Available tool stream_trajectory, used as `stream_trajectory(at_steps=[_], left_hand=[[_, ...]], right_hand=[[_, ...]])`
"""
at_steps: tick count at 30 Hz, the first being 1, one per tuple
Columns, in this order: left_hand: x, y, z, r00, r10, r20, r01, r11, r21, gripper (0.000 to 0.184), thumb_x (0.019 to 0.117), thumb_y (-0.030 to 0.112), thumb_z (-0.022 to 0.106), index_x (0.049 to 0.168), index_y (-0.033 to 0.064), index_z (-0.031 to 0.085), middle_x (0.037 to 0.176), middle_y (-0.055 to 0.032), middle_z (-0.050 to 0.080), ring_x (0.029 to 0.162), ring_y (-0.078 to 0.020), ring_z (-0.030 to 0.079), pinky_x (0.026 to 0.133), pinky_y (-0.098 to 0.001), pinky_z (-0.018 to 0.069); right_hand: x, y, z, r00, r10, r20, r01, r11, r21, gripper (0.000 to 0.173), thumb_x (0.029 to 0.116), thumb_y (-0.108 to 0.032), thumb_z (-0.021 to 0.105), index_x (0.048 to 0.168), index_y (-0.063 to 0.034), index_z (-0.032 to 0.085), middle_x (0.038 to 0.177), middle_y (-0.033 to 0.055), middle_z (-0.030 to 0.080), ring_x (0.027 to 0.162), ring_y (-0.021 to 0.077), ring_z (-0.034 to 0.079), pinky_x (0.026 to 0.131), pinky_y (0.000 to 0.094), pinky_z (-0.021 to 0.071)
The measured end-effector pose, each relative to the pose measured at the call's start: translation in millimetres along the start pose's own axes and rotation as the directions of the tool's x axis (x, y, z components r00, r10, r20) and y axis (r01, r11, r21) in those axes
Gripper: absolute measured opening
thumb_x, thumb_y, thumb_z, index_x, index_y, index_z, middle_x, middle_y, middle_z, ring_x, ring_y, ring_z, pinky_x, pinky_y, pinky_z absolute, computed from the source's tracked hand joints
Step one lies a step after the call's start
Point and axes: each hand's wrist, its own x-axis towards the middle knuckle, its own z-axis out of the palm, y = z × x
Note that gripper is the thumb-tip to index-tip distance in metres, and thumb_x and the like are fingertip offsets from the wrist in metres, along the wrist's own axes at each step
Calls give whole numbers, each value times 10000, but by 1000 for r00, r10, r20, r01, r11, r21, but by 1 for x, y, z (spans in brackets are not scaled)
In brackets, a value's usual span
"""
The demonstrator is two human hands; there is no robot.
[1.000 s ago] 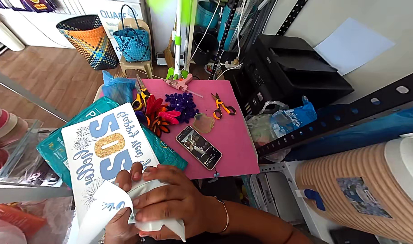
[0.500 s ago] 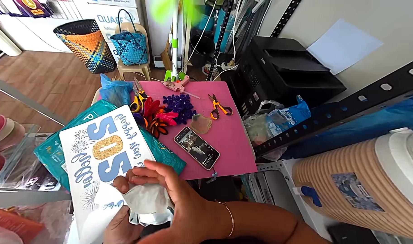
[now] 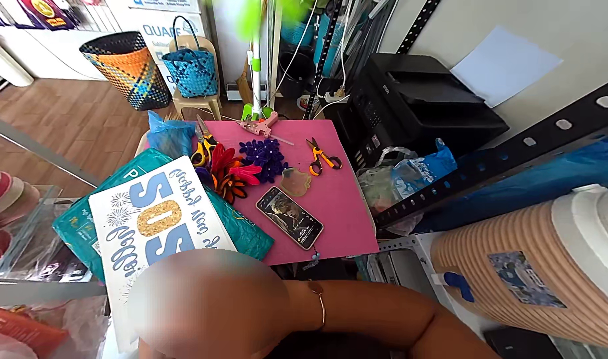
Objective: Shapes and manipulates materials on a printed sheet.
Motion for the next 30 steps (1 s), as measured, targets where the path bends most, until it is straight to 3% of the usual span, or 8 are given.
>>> stream_trajectory(at_steps=[3, 5, 10, 17, 19, 22, 27, 30], left_hand=[[4, 3, 50, 990, -106, -88, 103, 994, -33, 298, 907, 163, 712, 1191, 74, 709, 1231, -96, 694, 1202, -204, 648, 1017, -344, 532], [1, 0, 61, 980, -158, -121, 153, 987, -56, 324, 906, 194, 718, 1213, 90, 713, 1241, -77, 699, 1181, -166, 660, 982, -305, 548], [5, -13, 78, 938, -308, -161, 255, 925, -281, 358, 911, 263, 699, 1194, 44, 716, 1194, -109, 717, 1155, -173, 678, 962, -303, 558], [11, -14, 92, 977, -34, -212, 95, 953, 288, 467, 915, 486, 672, 1248, 158, 696, 1197, -16, 716, 1116, -97, 670, 947, -262, 546], [13, -17, 101, 982, 94, -162, 15, 824, 566, 595, 894, 616, 627, 1317, 198, 645, 1255, 27, 701, 1176, -73, 644, 991, -250, 521], [16, -19, 112, 983, 181, 8, -121, 624, 772, 771, 843, 505, 768, 1424, 127, 432, 1373, 22, 614, 1287, -106, 571, 1079, -287, 477], [15, -15, 119, 977, 192, 91, -170, 452, 876, 987, 644, 586, 888, 1443, 243, 420, 1362, 150, 607, 1286, -23, 556, 1086, -249, 477], [12, -11, 115, 970, 203, 136, -204, 367, 908, 879, 720, 572, 850, 1441, 261, 455, 1356, 199, 602, 1261, 27, 554, 1082, -207, 464]], right_hand=[[-9, 12, -4, 990, -44, 134, 55, 995, -81, 589, 912, -333, 723, 1448, -135, 580, 1517, 97, 538, 1479, 362, 380, 1230, 550, 244], [-13, 20, -7, 988, -102, 117, 119, 981, -151, 463, 962, -288, 685, 1405, -166, 624, 1464, 104, 586, 1415, 367, 468, 1188, 516, 340], [-2, 26, 4, 910, -292, -294, 225, 944, -241, 240, 972, -216, 664, 801, -60, 726, 858, 112, 725, 960, 283, 684, 897, 387, 537], [27, 12, 11, 741, -10, -671, -62, 995, -82, 373, 977, -229, 654, 653, -69, 561, 677, 78, 603, 714, 197, 605, 729, 308, 528], [33, 13, 6, 668, 112, -735, -84, 994, 74, 340, 936, -172, 658, 646, -45, 533, 666, 83, 597, 714, 171, 604, 716, 276, 511], [34, 12, -3, 615, 240, -751, -84, 967, 240, 315, 924, -109, 640, 652, -21, 506, 667, 78, 558, 730, 131, 581, 711, 238, 492], [35, 8, -4, 542, 432, -721, -100, 885, 455, 290, 937, -59, 593, 664, 0, 516, 676, 48, 546, 737, 60, 564, 679, 185, 467], [35, 8, -1, 528, 486, -696, -125, 855, 503, 308, 942, -41, 573, 647, -11, 488, 660, 28, 507, 700, 38, 535, 640, 168, 443]])
